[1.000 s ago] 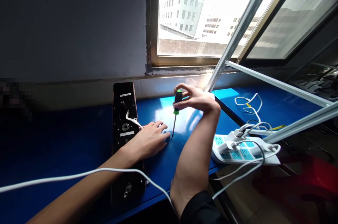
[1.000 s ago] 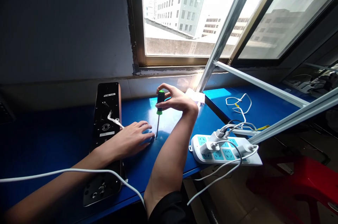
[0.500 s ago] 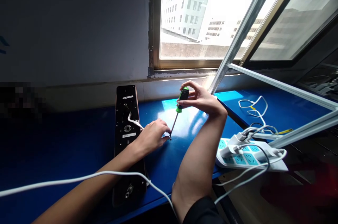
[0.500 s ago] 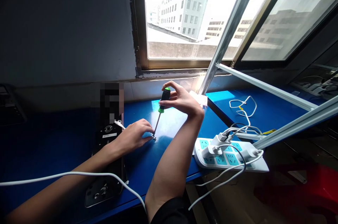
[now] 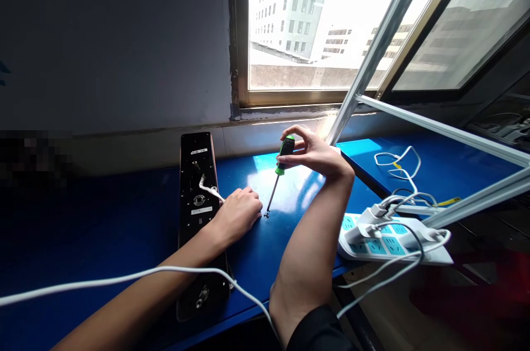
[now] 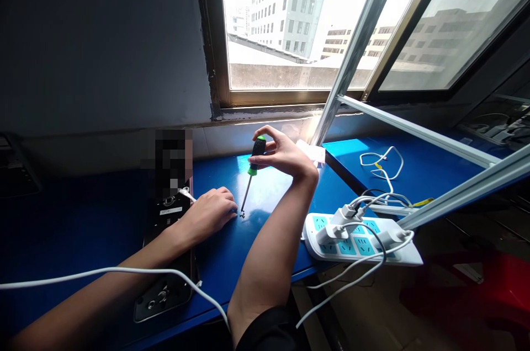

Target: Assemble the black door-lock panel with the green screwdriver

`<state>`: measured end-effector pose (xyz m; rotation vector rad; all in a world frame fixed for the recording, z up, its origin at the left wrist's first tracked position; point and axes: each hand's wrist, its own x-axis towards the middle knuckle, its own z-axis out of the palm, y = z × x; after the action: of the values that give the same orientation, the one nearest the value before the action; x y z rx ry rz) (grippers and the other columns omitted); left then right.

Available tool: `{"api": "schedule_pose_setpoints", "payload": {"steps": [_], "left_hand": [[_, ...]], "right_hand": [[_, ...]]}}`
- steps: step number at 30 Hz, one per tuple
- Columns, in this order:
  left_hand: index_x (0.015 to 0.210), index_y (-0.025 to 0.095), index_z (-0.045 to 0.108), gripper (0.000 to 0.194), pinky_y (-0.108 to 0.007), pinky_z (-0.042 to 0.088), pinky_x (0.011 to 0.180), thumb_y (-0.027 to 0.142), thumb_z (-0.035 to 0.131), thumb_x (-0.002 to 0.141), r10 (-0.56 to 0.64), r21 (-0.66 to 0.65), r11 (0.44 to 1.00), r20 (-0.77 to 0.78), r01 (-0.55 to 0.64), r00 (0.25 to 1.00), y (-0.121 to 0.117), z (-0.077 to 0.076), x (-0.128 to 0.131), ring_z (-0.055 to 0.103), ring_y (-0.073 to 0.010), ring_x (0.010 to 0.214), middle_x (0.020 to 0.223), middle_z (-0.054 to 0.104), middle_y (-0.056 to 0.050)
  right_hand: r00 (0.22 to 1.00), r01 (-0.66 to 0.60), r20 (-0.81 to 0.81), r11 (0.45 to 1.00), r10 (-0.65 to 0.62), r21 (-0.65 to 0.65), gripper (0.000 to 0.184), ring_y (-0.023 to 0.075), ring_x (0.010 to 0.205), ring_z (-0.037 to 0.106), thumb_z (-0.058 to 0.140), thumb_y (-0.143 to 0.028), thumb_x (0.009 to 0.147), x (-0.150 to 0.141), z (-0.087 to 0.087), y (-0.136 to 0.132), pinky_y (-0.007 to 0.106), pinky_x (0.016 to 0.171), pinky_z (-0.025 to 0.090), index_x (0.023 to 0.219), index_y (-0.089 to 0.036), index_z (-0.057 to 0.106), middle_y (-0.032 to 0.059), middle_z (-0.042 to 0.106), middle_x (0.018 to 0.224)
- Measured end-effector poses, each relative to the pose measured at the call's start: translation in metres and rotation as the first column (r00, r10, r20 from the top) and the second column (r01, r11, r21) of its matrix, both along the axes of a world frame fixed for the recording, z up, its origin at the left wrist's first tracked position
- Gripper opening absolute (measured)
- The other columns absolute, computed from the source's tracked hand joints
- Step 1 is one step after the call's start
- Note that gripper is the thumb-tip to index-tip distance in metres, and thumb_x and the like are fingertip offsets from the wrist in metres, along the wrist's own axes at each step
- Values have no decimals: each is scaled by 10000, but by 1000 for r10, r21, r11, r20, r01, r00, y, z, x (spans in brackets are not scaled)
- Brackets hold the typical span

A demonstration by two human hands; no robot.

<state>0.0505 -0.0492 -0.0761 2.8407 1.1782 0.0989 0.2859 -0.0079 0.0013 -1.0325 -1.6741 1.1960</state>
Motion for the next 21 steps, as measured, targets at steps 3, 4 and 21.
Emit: {"api": "schedule_pose_setpoints", "payload": {"steps": [3, 4, 21], "left_hand": [[1008, 168, 807, 130, -378, 543, 836, 237, 739, 922, 15, -27, 1000, 85, -13, 996, -1, 1, -4, 680, -306, 1089, 1053, 764, -113], [1030, 169, 805, 165, -366, 548, 835, 273, 764, 908, 31, -50, 998, 141, -24, 990, -1, 2, -5, 684, -299, 1086, 1061, 763, -110], [899, 159, 806, 99, -301, 572, 754, 230, 842, 840, 44, 27, 994, 787, -107, 615, -14, 23, -94, 719, -198, 840, 917, 768, -77]], "right_hand": [[1000, -8, 8, 999, 8, 41, 589, 243, 862, 790, 954, -348, 685, -4, 5, -2, 421, 813, 693, 1128, -263, 575, 4, 759, 843], [1000, -10, 11, 998, 9, 57, 588, 250, 871, 790, 948, -364, 693, -6, 7, -3, 428, 815, 691, 1132, -261, 571, 10, 763, 850], [995, -24, -83, 946, 54, 324, 573, 274, 916, 808, 910, -414, 734, -68, 39, -2, 369, 768, 714, 1133, -276, 523, 8, 755, 905]]}}
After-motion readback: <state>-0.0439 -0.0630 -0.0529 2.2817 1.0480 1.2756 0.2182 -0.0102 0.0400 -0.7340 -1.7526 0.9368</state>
